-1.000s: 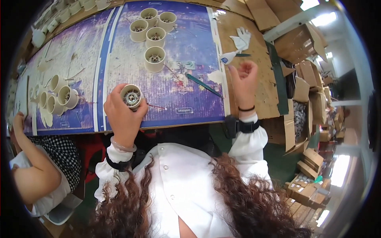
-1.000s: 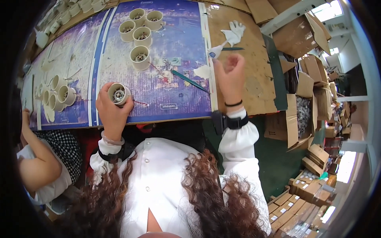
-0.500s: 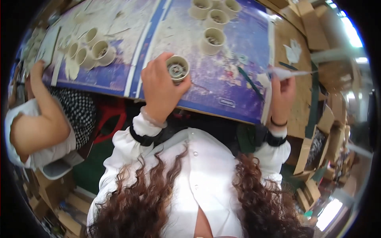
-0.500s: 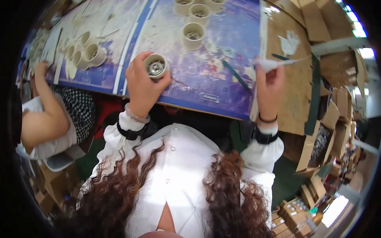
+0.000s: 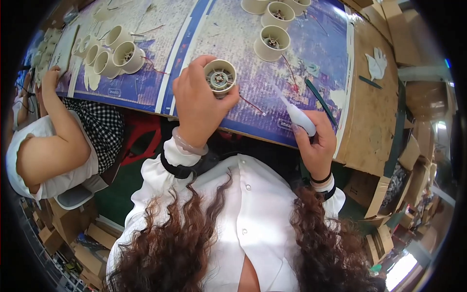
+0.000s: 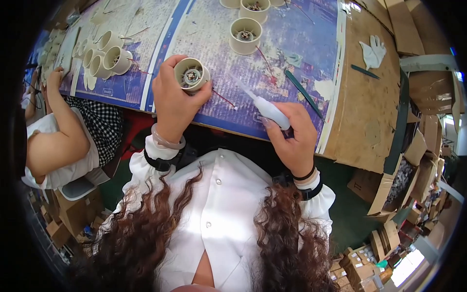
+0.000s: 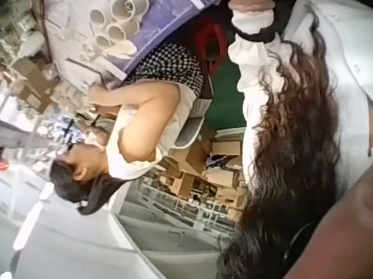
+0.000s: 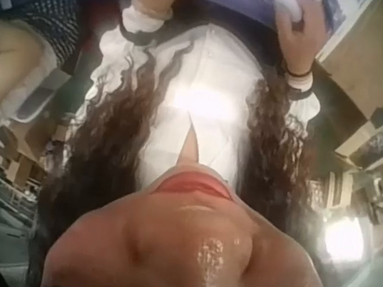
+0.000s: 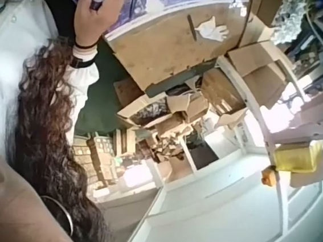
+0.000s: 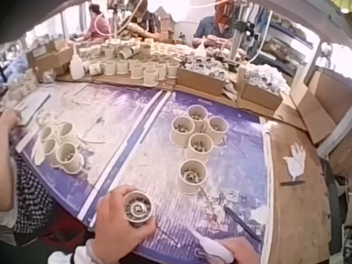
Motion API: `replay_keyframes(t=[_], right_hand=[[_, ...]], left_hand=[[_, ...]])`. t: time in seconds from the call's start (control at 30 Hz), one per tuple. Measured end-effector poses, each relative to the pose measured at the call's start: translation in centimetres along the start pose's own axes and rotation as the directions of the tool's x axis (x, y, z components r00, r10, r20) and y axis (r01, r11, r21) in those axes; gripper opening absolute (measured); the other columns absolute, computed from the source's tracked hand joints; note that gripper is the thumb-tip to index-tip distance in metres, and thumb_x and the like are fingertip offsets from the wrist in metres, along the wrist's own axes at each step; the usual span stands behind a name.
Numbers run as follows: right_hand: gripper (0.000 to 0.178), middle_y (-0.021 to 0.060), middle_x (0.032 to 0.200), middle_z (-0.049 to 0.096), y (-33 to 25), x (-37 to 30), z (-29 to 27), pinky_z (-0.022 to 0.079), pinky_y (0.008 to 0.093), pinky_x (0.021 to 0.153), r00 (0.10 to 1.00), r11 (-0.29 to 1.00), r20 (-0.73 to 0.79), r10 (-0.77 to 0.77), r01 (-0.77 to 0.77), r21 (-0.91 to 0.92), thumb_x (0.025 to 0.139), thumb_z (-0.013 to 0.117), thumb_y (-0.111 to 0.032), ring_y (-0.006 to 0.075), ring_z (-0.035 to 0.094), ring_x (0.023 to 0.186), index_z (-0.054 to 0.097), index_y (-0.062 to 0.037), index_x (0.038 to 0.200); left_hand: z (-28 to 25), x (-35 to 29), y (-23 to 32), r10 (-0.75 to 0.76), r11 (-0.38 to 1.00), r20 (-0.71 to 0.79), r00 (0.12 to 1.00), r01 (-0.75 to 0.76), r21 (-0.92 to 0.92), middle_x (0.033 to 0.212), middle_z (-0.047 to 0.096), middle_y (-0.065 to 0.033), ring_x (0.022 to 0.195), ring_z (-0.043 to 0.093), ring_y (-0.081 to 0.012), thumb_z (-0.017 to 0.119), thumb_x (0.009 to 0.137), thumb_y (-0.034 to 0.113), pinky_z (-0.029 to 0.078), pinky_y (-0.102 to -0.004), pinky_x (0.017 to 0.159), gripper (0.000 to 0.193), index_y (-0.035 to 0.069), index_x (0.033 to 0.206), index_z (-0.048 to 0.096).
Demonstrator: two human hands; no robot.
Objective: The person uses tweezers to position a component inside a fan housing, applies glue from a bottle, and sets it on the table. They repeat this process with another housing and then move several completed housings into a group.
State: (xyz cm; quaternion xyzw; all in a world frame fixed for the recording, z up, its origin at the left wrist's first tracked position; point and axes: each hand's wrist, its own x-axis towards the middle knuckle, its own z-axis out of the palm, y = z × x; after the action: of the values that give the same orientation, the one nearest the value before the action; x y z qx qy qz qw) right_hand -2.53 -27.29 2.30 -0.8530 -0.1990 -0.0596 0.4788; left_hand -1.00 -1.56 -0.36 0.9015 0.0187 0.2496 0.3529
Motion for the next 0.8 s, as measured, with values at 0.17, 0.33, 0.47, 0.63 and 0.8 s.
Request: replay_keyframes(t=[0.17,0.33,0.47,0.63,0.8], right_hand=[[0.024,0.0118,0.100,0.066,-0.15,-0.04,-0.72,0.048,0.0286,0.079,0.999,1.000,0.043,-0.011,0.012,-0.016,0.085,0.073,0.002,0.0218,0.063,0.087,0.068,0.0024,0.109],[0.025,0.0118,0.097,0.068,0.20,-0.46,-0.58,0.050,0.0294,0.076,0.998,0.998,0.061,-0.025,0.029,-0.064,0.084,0.075,0.002,0.0227,0.064,0.084,0.069,0.0018,0.108],[0.027,0.0122,0.097,0.069,0.49,-0.41,-0.28,0.051,0.0306,0.074,0.997,0.994,0.063,-0.055,0.060,-0.092,0.082,0.076,0.002,0.0245,0.065,0.084,0.070,0.0011,0.108],[0.030,0.0129,0.099,0.070,0.40,-0.26,-0.17,0.053,0.0322,0.075,0.993,0.987,0.067,-0.101,0.108,-0.120,0.080,0.077,0.002,0.0258,0.067,0.087,0.070,0.0006,0.109],[0.031,0.0135,0.100,0.070,0.28,-0.24,-0.14,0.053,0.0330,0.077,0.991,0.985,0.084,-0.103,0.113,-0.130,0.079,0.077,0.002,0.0266,0.068,0.088,0.070,0.0006,0.109]], left_hand=[[-0.30,0.24,-0.01,-0.003,1.000,0.024,1.000,0.003,0.017,0.103,0.067,-0.0090,0.097,0.064,-0.0301,0.086,0.072,0.023,0.043,-0.0454,0.089,0.062,0.007,0.122,0.053],[-0.28,0.44,-0.11,-0.017,1.000,0.052,0.998,0.017,-0.004,0.104,0.067,-0.0094,0.097,0.064,-0.0304,0.086,0.072,0.024,0.044,-0.0454,0.089,0.062,0.007,0.122,0.053],[-0.19,0.33,-0.21,-0.019,1.000,0.041,0.999,0.019,0.010,0.104,0.066,-0.0096,0.097,0.064,-0.0307,0.086,0.072,0.024,0.044,-0.0455,0.089,0.062,0.007,0.121,0.053],[-0.07,0.20,-0.18,-0.022,1.000,0.040,0.999,0.022,0.019,0.104,0.066,-0.0096,0.097,0.064,-0.0303,0.085,0.072,0.024,0.044,-0.0451,0.089,0.062,0.007,0.121,0.053],[-0.10,0.21,-0.25,0.001,1.000,0.027,1.000,-0.002,0.025,0.105,0.066,-0.0094,0.097,0.063,-0.0300,0.085,0.071,0.023,0.044,-0.0447,0.088,0.062,0.007,0.121,0.053]])
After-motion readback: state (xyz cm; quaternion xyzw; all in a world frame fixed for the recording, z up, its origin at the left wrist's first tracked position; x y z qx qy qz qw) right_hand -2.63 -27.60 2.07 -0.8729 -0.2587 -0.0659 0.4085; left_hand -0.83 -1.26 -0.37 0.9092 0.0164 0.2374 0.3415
